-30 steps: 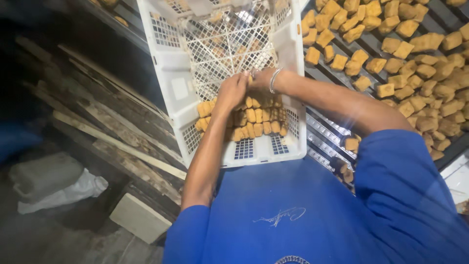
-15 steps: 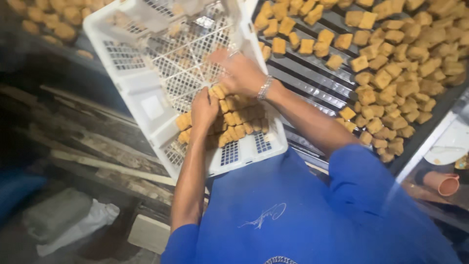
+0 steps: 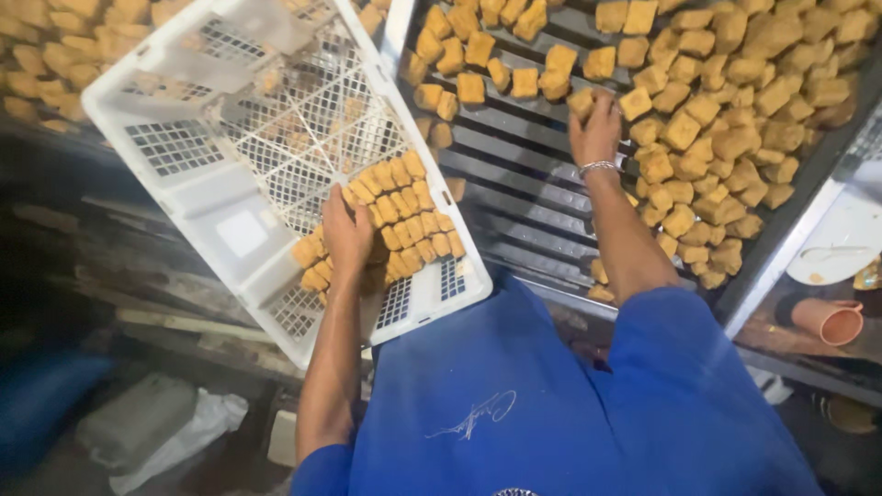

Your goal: The person picks up fried tofu cubes one at a time from slatted metal drying racks and places them into a white plastic crate, arranging them in neat rows. They occasionally gather handfuls of cubes and reposition the crate as it fills.

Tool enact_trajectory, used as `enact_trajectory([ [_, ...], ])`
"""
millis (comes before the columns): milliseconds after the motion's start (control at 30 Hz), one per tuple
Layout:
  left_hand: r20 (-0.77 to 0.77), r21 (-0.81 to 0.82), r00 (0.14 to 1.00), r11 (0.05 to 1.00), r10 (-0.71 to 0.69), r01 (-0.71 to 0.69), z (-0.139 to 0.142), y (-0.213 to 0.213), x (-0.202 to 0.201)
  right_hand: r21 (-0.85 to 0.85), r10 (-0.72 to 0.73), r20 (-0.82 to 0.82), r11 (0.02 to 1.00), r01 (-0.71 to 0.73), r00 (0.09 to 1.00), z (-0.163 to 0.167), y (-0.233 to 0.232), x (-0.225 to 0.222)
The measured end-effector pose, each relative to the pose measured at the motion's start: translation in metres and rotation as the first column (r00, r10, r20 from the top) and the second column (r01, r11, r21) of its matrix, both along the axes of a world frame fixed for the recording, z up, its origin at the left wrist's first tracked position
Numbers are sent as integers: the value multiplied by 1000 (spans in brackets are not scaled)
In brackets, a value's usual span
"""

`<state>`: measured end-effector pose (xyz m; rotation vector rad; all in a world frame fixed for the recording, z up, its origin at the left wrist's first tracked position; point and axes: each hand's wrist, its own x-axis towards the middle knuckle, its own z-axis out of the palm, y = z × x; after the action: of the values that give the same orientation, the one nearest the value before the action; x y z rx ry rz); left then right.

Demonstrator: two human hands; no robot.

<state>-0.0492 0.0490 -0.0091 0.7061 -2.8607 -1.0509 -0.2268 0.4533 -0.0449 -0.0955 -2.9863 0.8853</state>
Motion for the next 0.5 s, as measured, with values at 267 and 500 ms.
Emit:
enact_trajectory([
  [267, -25, -64, 1000, 998, -11, 10, -9, 3, 5, -26, 127, -270, 990, -139, 954, -11, -45, -31],
  [500, -23, -63, 1000, 998, -6, 5, -17, 0, 12, -76, 149, -306, 981, -180, 940, -22, -5, -52],
])
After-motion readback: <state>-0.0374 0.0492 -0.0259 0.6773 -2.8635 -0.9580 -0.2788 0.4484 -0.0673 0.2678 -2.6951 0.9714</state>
